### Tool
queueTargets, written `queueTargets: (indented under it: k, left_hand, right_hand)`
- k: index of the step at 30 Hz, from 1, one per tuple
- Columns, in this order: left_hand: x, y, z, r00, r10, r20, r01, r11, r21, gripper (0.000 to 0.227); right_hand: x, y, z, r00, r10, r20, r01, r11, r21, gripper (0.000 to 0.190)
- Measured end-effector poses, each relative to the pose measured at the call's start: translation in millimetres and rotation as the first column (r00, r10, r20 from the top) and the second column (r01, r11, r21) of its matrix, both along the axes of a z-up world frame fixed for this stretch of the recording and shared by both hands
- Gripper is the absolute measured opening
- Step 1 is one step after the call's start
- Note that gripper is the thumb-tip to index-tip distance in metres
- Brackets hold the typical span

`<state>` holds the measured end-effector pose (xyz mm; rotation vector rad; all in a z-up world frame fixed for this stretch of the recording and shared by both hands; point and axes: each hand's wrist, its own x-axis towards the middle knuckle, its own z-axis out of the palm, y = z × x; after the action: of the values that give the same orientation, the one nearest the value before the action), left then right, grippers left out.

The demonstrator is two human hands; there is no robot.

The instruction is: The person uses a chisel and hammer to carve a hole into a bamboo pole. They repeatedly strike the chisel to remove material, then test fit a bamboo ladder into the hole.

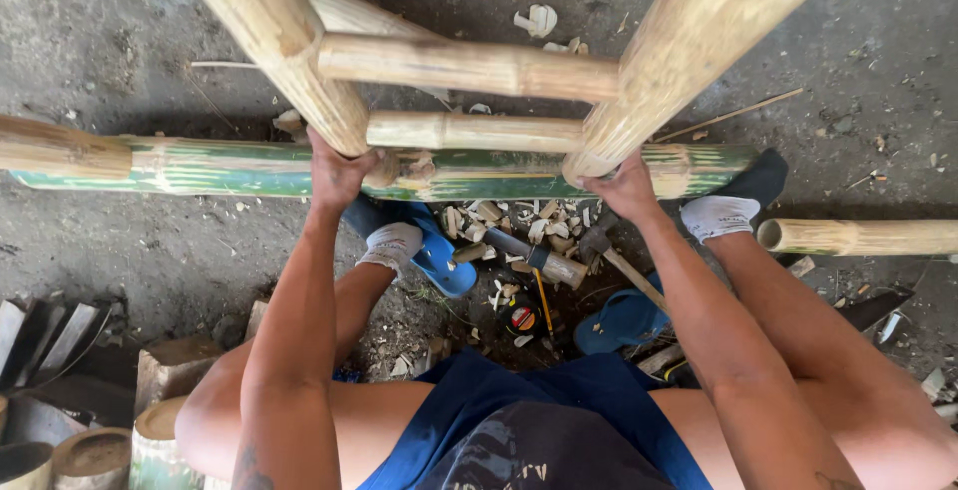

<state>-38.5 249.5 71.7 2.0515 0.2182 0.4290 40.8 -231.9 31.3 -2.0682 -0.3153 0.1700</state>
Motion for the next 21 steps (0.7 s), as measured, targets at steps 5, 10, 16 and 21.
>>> queueTargets:
  k: [5,10,16,21]
  left_hand:
    - [11,0,0,0.999,-0.043,-0.009,0.041,0.981,-0.188,0.086]
    - [17,2,4,0.995,-0.012,-0.097,-0.001,0.992,-0.124,0.088]
    - [7,-6,-3,1.0,0.004,0.024,-0.003,0.998,-0.068,0.095]
    - [-7,-11,-1,0.999,-0.001,0.048,0.014,0.961,-0.275,0.092]
  right_hand:
    - [13,1,10,0.998,0.046,-0.046,-0.042,0.995,0.09,0.102]
    - [18,3,20,0.994,0.013,-0.11,-0.027,0.992,-0.127,0.105]
    - [25,0,21,0.998,-0.03,-0.062,0.016,0.977,-0.215,0.098]
    - [10,1,14,0.999,0.005,-0.04,-0.006,0.999,-0.044,0.064]
